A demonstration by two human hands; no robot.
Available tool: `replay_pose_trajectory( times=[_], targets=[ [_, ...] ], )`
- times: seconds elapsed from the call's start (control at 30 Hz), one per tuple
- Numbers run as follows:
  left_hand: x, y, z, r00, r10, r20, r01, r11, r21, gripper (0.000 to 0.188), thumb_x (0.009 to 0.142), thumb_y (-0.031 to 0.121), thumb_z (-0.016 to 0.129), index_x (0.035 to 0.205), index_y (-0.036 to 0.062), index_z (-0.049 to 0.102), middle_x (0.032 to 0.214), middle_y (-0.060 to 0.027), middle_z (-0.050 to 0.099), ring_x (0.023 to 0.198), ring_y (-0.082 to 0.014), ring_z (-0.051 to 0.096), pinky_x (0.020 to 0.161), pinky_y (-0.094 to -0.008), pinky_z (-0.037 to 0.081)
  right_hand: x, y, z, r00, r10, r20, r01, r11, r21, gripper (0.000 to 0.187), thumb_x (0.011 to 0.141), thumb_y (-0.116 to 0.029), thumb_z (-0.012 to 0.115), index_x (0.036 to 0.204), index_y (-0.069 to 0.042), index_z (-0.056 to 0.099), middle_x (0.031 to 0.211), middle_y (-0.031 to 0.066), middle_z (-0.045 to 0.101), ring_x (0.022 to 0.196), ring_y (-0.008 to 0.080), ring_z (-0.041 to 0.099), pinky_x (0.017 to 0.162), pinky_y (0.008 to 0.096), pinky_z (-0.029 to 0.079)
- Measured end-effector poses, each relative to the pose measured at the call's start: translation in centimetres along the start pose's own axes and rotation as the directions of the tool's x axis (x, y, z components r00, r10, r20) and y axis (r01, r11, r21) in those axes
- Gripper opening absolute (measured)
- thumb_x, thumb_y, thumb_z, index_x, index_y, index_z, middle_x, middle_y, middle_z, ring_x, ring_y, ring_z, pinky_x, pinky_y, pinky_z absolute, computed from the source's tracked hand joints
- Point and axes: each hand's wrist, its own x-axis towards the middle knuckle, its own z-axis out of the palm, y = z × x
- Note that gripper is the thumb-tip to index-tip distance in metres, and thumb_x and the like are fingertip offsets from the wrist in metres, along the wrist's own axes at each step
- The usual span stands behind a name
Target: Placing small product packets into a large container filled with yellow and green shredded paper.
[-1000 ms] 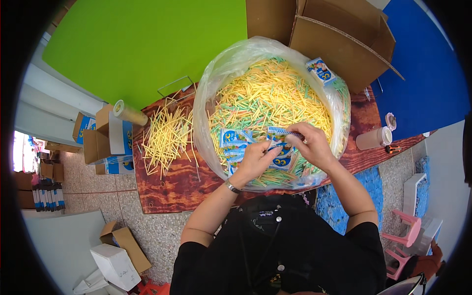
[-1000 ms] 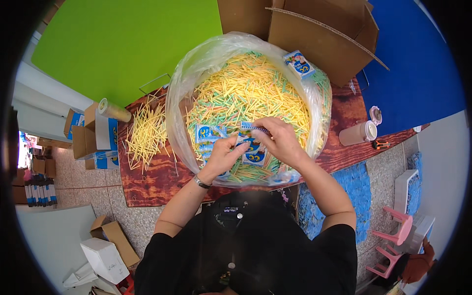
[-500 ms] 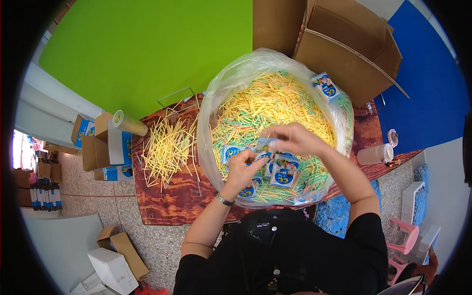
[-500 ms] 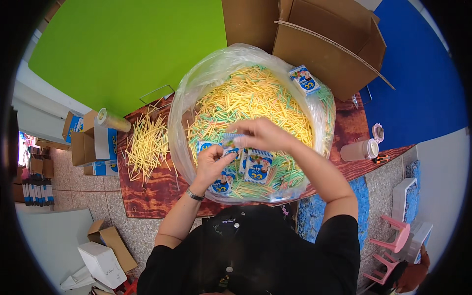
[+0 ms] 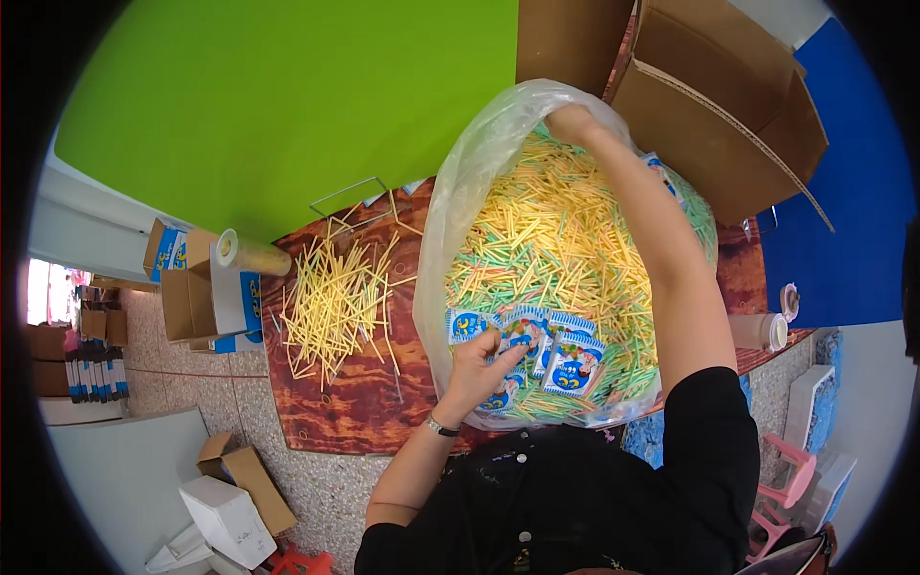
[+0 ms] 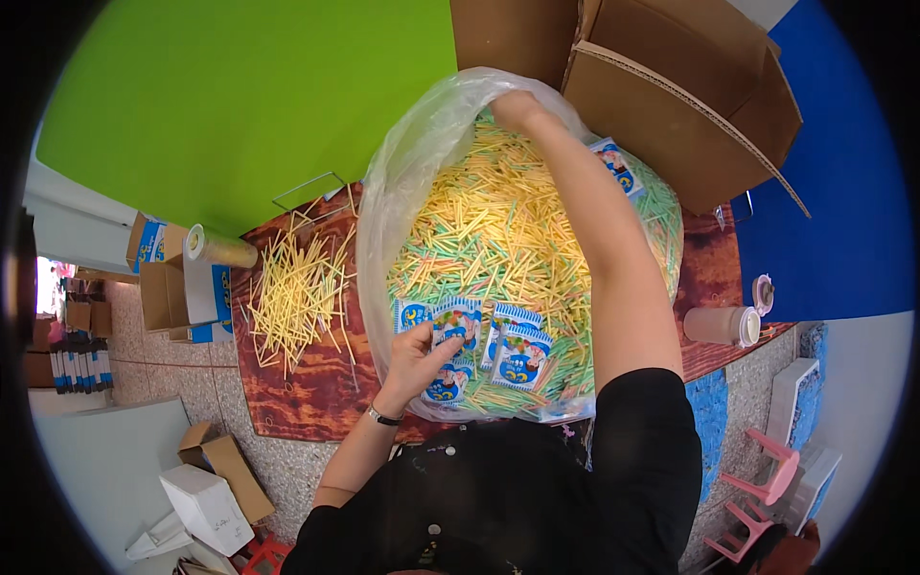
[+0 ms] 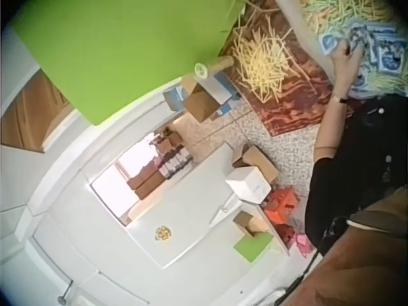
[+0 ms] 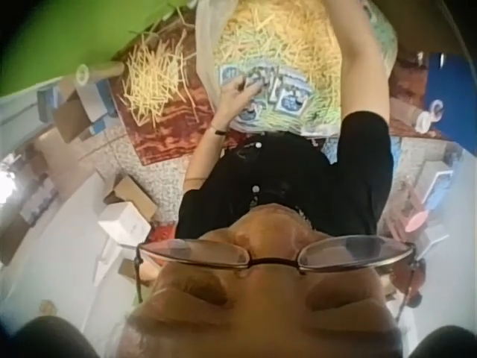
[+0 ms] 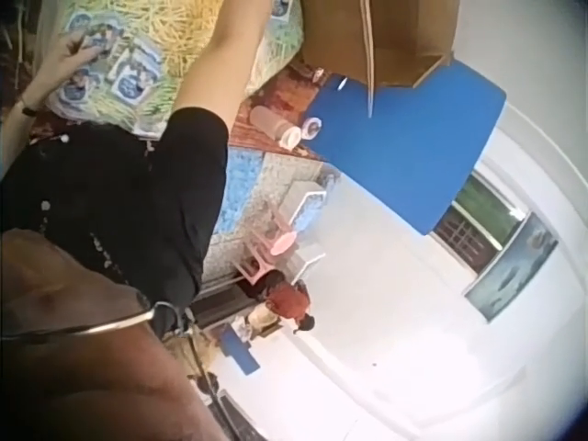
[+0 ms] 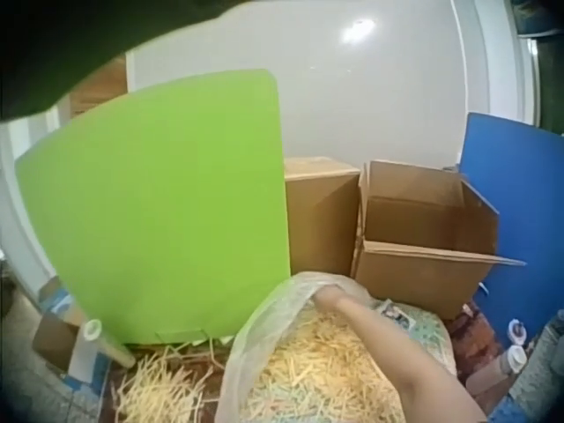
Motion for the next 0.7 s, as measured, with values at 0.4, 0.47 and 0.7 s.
replay_pose_trajectory(
  times=[0.4, 0.47, 0.7],
  targets=[
    [0.2, 0.3, 0.0, 0.990, -0.108, 0.093, 0.105, 0.994, 0.041, 0.021, 0.086, 0.012, 0.072, 0.081, 0.0008, 0.056, 0.069, 0.0035, 0.053, 0.060, -0.0006, 0.046, 0.049, -0.0213, 0.039, 1.8, -0.4, 5.8, 0.990, 0.136, -0.046, -0.134, 0.990, 0.042, 0.027, 0.088, -0.010, 0.051, 0.108, -0.006, 0.068, 0.117, 0.0174, 0.064, 0.107, 0.0316, 0.063, 0.093, 0.0410, 0.049],
    [0.3, 1.1, -0.1, 0.993, -0.101, 0.068, 0.100, 0.995, 0.022, 0.036, 0.086, 0.015, 0.073, 0.068, 0.0042, 0.045, 0.059, 0.0034, 0.042, 0.051, -0.0007, 0.043, 0.040, -0.0229, 0.036, 2.2, -0.9, 6.5, 0.973, 0.230, 0.014, -0.230, 0.973, -0.017, 0.028, 0.088, -0.017, 0.049, 0.099, -0.007, 0.073, 0.113, 0.0179, 0.067, 0.106, 0.0305, 0.065, 0.091, 0.0417, 0.050],
    [0.0, -0.9, -1.0, 0.994, -0.070, 0.088, 0.062, 0.994, 0.093, 0.015, 0.086, 0.011, 0.071, 0.095, -0.0005, 0.070, 0.081, 0.0001, 0.068, 0.070, -0.0027, 0.055, 0.060, -0.0228, 0.046, 4.6, -0.9, 8.9, 0.944, 0.325, -0.054, -0.321, 0.944, 0.075, 0.035, 0.092, -0.022, 0.044, 0.112, -0.009, 0.070, 0.120, 0.0166, 0.064, 0.113, 0.0301, 0.062, 0.093, 0.0406, 0.050]
  ],
)
